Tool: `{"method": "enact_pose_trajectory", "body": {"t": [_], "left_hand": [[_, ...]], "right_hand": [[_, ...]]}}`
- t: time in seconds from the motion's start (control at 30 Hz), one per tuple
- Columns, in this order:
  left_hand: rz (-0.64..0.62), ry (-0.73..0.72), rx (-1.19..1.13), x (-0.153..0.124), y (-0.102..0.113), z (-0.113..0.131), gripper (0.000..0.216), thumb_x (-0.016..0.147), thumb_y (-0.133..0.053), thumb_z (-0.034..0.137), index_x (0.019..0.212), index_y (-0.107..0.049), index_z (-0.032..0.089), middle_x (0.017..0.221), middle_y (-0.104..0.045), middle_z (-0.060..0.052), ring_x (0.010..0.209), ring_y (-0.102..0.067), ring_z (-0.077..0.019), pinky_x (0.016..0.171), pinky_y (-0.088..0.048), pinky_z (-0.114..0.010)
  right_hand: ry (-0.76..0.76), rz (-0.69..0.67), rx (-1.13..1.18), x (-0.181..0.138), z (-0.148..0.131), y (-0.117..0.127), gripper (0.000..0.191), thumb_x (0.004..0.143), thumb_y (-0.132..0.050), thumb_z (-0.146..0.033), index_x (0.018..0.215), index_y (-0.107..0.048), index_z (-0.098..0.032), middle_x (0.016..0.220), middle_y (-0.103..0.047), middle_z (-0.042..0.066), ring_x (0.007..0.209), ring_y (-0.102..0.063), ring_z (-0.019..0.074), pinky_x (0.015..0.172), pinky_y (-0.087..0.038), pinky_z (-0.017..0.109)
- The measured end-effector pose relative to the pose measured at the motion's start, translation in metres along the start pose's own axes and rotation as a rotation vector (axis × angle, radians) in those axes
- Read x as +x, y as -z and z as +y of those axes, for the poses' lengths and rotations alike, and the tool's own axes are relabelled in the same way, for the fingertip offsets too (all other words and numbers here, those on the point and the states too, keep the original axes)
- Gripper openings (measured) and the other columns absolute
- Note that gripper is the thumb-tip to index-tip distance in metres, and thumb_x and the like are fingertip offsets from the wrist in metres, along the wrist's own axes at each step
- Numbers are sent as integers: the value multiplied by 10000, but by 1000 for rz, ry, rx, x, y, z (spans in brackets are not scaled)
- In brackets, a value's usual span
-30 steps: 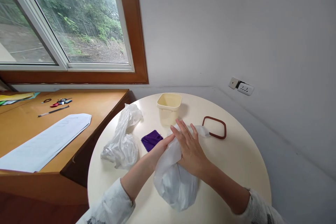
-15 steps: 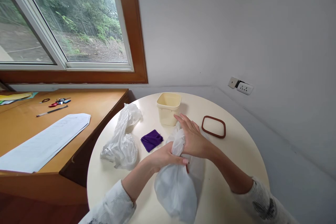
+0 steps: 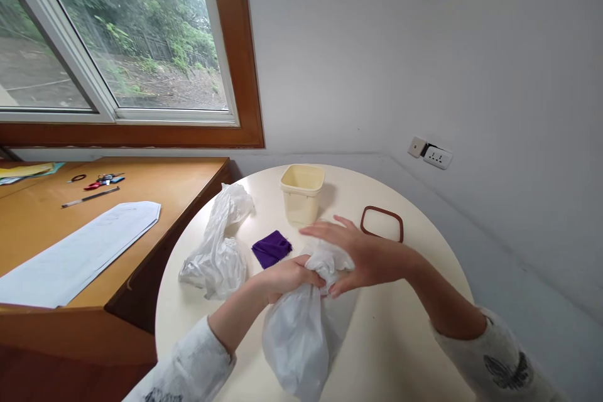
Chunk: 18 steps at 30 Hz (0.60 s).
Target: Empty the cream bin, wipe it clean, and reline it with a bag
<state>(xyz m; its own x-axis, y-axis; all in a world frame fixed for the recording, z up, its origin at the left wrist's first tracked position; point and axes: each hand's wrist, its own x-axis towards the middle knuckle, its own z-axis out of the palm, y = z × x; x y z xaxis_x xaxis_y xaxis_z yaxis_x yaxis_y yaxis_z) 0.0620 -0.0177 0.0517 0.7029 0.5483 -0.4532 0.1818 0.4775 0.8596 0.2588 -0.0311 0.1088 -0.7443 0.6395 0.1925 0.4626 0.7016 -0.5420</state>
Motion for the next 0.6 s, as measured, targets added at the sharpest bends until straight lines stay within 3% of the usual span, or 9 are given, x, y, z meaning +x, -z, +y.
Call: {"method": "enact_pose_trajectory", "body": {"t": [0.07, 0.13, 0.27, 0.37, 0.47, 0.53, 0.6], "left_hand": [[11, 43, 59, 1, 0, 0, 147, 610, -626, 140, 754, -633, 170, 688, -625, -2, 643, -584, -166, 637, -454, -298], [-3, 38, 117, -1, 0, 1, 124, 605, -616, 136, 725, -637, 160, 684, -622, -9, 633, -572, -163, 623, -452, -293], [-113, -86, 217, -10, 0, 6, 120, 661, -509, 135, 706, -618, 157, 681, -607, -12, 665, -545, -153, 672, -441, -282], [-137, -171, 299, -19, -1, 12, 255, 695, -453, 107, 908, -568, 187, 679, -591, 13, 717, -539, -152, 712, -416, -282], [-130, -243, 408, -25, -2, 16, 445, 743, -429, 94, 1161, -401, 244, 714, -578, 37, 734, -529, -141, 717, -403, -276], [-157, -312, 494, -27, -3, 19, 511, 766, -420, 86, 1229, -319, 275, 778, -581, 36, 749, -526, -132, 727, -407, -268], [-188, -392, 618, -29, -4, 21, 491, 773, -396, 68, 1215, -383, 281, 908, -593, 11, 828, -535, -138, 761, -413, -264]], "right_hand": [[-33, -91, 7, 8, -3, -9, 875, 624, -719, -469, 1380, -298, -342, 1250, -555, 12, 1183, -460, 260, 1012, -298, 411], [-131, -189, 11, 14, -2, -14, 799, 604, -725, -487, 1318, -417, -303, 1069, -646, 28, 1052, -535, 266, 851, -412, 357], [-227, -327, 69, 17, -1, -7, 326, 737, -614, -450, 961, -649, -215, 791, -658, 10, 758, -575, 175, 621, -388, 242], [-241, -341, 51, 15, 3, 2, 195, 797, -533, -339, 842, -646, -186, 747, -625, 3, 690, -536, 139, 597, -357, 232], [-323, -434, 65, 11, 14, 10, 186, 765, -545, -331, 685, -592, -170, 623, -523, -28, 560, -434, 98, 517, -313, 224], [-368, -508, 94, 7, 23, 14, 227, 753, -544, -318, 581, -515, -171, 542, -418, -48, 498, -338, 77, 467, -269, 221], [-360, -554, 137, 4, 31, 17, 239, 751, -532, -284, 547, -466, -178, 524, -381, -50, 490, -314, 76, 451, -259, 220]]}}
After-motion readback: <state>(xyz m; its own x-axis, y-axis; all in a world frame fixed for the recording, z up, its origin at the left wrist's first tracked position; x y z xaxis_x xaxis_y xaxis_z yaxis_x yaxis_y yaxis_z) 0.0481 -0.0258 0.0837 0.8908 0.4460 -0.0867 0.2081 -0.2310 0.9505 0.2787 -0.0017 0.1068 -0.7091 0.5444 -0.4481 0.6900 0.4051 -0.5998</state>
